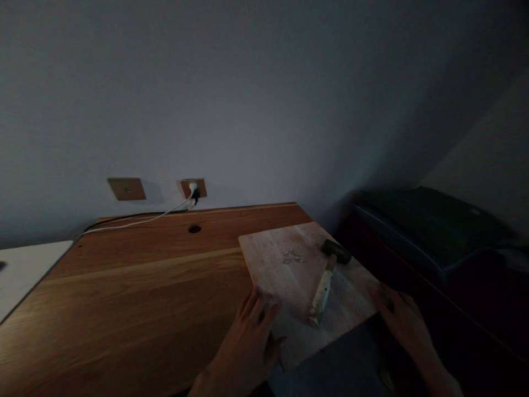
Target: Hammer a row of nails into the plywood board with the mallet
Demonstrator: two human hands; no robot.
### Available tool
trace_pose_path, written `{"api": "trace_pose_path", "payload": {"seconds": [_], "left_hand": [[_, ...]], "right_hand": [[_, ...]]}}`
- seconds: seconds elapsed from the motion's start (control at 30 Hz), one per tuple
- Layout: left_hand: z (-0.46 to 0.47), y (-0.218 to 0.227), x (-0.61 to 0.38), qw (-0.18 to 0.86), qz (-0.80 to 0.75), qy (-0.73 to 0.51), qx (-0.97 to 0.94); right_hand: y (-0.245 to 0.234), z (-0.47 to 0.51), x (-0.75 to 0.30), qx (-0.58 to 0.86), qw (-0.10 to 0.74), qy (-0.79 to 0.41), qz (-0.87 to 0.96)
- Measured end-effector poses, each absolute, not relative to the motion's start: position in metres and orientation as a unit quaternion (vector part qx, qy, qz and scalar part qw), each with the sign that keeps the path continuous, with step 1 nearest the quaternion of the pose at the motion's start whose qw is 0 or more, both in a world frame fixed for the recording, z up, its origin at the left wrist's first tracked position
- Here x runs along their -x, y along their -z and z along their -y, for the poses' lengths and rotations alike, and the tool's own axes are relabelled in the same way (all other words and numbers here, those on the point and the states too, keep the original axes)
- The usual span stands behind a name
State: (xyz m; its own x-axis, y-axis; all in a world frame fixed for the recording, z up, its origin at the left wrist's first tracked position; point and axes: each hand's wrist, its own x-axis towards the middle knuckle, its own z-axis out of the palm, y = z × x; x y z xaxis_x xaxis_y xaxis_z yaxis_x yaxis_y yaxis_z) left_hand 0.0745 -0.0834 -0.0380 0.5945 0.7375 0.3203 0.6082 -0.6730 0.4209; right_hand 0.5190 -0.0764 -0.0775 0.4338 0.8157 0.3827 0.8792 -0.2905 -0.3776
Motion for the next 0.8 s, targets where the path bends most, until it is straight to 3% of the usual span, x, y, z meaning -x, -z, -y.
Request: {"api": "trace_pose_path", "payload": {"seconds": [0.23,0.5,0.8], "left_hand": [[0.076,0.043,-0.055,0.054,-0.428,-0.248,-0.867],[0.103,0.036,0.038,-0.025,-0.458,-0.304,-0.835],[0.172,0.046,0.168,-0.129,-0.529,-0.247,-0.801]], "right_hand": [[0.058,0.092,-0.495,0.830,0.288,0.007,0.478],[0.051,0.126,-0.411,0.772,0.342,-0.002,0.536],[0.035,0.143,-0.338,0.682,0.344,-0.161,0.625]]}}
